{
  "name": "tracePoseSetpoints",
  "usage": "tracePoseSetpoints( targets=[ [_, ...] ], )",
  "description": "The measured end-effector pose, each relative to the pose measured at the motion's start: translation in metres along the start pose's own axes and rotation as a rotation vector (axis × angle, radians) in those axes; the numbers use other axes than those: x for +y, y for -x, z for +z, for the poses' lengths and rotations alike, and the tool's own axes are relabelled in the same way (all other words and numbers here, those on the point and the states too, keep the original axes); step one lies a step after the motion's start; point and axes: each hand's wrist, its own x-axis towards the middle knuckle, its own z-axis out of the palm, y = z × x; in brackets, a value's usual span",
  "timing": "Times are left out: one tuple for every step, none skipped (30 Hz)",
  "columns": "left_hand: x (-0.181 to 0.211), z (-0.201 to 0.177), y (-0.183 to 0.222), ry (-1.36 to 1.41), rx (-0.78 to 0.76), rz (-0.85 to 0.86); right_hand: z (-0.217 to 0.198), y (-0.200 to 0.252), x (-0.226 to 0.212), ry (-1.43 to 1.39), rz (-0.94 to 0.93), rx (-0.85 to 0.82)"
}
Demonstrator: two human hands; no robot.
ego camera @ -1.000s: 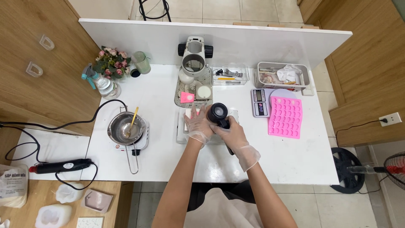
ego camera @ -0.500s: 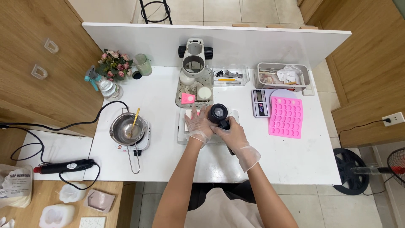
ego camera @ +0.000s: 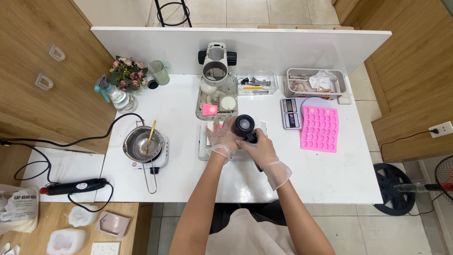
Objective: Using a heat gun to smooth or melt wax decorations for candle making.
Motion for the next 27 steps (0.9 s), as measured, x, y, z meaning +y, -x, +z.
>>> tracePoseSetpoints(
  targets=[
    [-0.001, 0.003, -0.003, -0.001, -0.001, -0.001, 0.001, 0.0, 0.0, -0.001, 0.001, -0.001],
    [-0.001, 0.005, -0.006, -0.026, 0.0, -0.009, 0.002, 0.0, 0.0, 0.001, 0.002, -0.004],
    [-0.001, 0.008, -0.009, -0.051, 0.001, -0.015, 0.002, 0.0, 0.001, 0.002, 0.003, -0.005],
    [0.0, 0.006, -0.007, -0.053, 0.001, -0.013, 0.003, -0.001, 0.001, 0.001, 0.004, -0.003],
    [0.0, 0.004, -0.004, -0.055, -0.003, -0.012, 0.003, -0.001, 0.0, 0.002, 0.002, -0.001],
    [0.001, 0.001, -0.002, -0.058, -0.008, -0.012, 0.004, -0.002, 0.0, 0.003, -0.001, 0.001],
    [0.001, 0.002, -0.002, -0.057, -0.009, -0.012, 0.004, -0.002, 0.0, 0.004, 0.0, 0.001],
    [0.001, 0.002, -0.003, -0.045, -0.012, -0.008, 0.004, -0.002, -0.001, 0.001, -0.002, 0.003],
    [0.0, 0.002, -0.003, -0.032, -0.015, -0.006, 0.005, -0.002, -0.001, -0.001, -0.005, 0.003],
    [0.0, 0.003, -0.004, -0.03, -0.016, -0.008, 0.004, -0.002, -0.001, 0.001, -0.005, 0.001],
    [-0.001, 0.005, -0.004, -0.036, 0.003, 0.0, 0.004, -0.002, -0.001, 0.004, -0.007, 0.003],
    [-0.002, 0.007, -0.005, -0.042, 0.021, 0.009, 0.004, -0.003, -0.001, 0.007, -0.009, 0.006],
    [-0.002, 0.007, -0.005, -0.041, 0.02, 0.009, 0.004, -0.004, 0.0, 0.008, -0.008, 0.005],
    [-0.002, 0.008, -0.006, -0.048, 0.029, 0.011, 0.005, -0.005, 0.001, 0.008, -0.01, 0.01],
    [-0.002, 0.01, -0.006, -0.055, 0.037, 0.013, 0.005, -0.005, 0.003, 0.009, -0.01, 0.014],
    [-0.002, 0.01, -0.006, -0.054, 0.032, 0.013, 0.006, -0.005, 0.003, 0.011, -0.007, 0.013],
    [-0.002, 0.009, -0.006, -0.043, 0.045, 0.016, 0.006, -0.005, 0.002, 0.011, -0.005, 0.014],
    [-0.002, 0.009, -0.006, -0.032, 0.058, 0.019, 0.007, -0.005, 0.002, 0.012, -0.004, 0.014],
    [-0.004, 0.013, -0.01, -0.03, 0.056, 0.017, 0.008, -0.007, 0.004, 0.014, -0.003, 0.012],
    [-0.005, 0.017, -0.015, -0.047, 0.061, 0.015, 0.01, -0.008, 0.005, 0.018, -0.002, 0.013],
    [-0.007, 0.022, -0.019, -0.063, 0.066, 0.013, 0.011, -0.009, 0.007, 0.023, 0.0, 0.014],
    [-0.007, 0.023, -0.021, -0.061, 0.063, 0.012, 0.009, -0.009, 0.006, 0.025, 0.002, 0.011],
    [-0.008, 0.025, -0.023, -0.051, 0.06, 0.017, 0.008, -0.008, 0.004, 0.011, 0.007, 0.007],
    [-0.009, 0.026, -0.025, -0.04, 0.058, 0.023, 0.007, -0.007, 0.002, -0.003, 0.011, 0.002],
    [-0.008, 0.025, -0.023, -0.039, 0.055, 0.02, 0.008, -0.01, 0.004, -0.001, 0.013, -0.001],
    [-0.007, 0.023, -0.021, -0.047, 0.051, 0.015, 0.009, -0.012, 0.006, -0.008, 0.011, 0.007],
    [-0.006, 0.021, -0.02, -0.056, 0.047, 0.01, 0.01, -0.015, 0.007, -0.015, 0.009, 0.017]
  ],
)
